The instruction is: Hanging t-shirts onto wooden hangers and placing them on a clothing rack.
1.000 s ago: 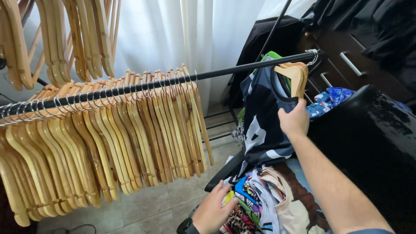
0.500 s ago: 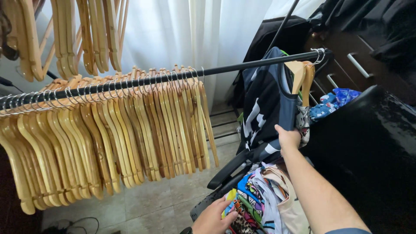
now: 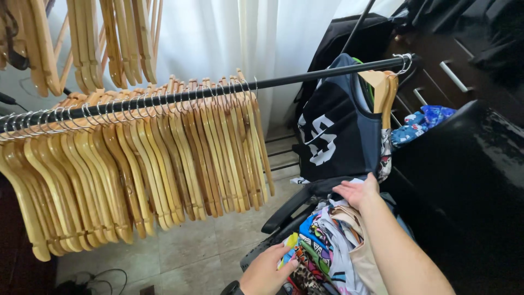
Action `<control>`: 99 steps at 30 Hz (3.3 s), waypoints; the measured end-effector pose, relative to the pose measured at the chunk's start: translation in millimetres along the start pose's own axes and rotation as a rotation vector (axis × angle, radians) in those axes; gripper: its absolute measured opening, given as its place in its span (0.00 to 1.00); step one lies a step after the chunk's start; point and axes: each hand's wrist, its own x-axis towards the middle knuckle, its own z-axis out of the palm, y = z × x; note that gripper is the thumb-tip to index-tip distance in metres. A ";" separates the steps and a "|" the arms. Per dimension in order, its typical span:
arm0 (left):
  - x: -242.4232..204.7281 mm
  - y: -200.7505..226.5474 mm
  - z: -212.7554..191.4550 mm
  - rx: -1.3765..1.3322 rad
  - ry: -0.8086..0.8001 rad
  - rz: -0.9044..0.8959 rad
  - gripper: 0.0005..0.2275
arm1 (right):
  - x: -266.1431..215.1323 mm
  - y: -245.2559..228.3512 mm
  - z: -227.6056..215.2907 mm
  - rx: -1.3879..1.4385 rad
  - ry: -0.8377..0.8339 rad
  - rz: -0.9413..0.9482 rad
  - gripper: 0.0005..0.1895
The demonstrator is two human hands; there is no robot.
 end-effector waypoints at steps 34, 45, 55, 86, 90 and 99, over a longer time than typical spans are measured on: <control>0.3 101.6 3.1 -0.167 -0.237 0.086 0.22 | -269.4 110.8 -115.8 -1.016 0.455 -1.985 0.08; 16.1 155.6 31.9 -0.389 -0.296 0.740 0.19 | -365.6 163.4 -105.7 -1.015 -0.451 -1.655 0.03; 20.3 188.1 38.8 -0.701 -0.671 0.279 0.17 | -412.5 136.9 -122.2 -0.867 -0.585 -1.368 0.39; -73.6 65.6 -167.1 -0.347 0.122 0.415 0.15 | -409.5 248.9 -142.4 -1.357 -0.183 -1.151 0.14; -124.1 44.8 -218.8 -0.436 0.161 0.326 0.13 | -423.8 281.1 -99.4 -1.218 -0.369 -1.374 0.09; -175.9 2.5 -271.4 -0.247 0.144 0.066 0.10 | -414.0 346.8 -16.4 -1.178 -0.405 -1.226 0.09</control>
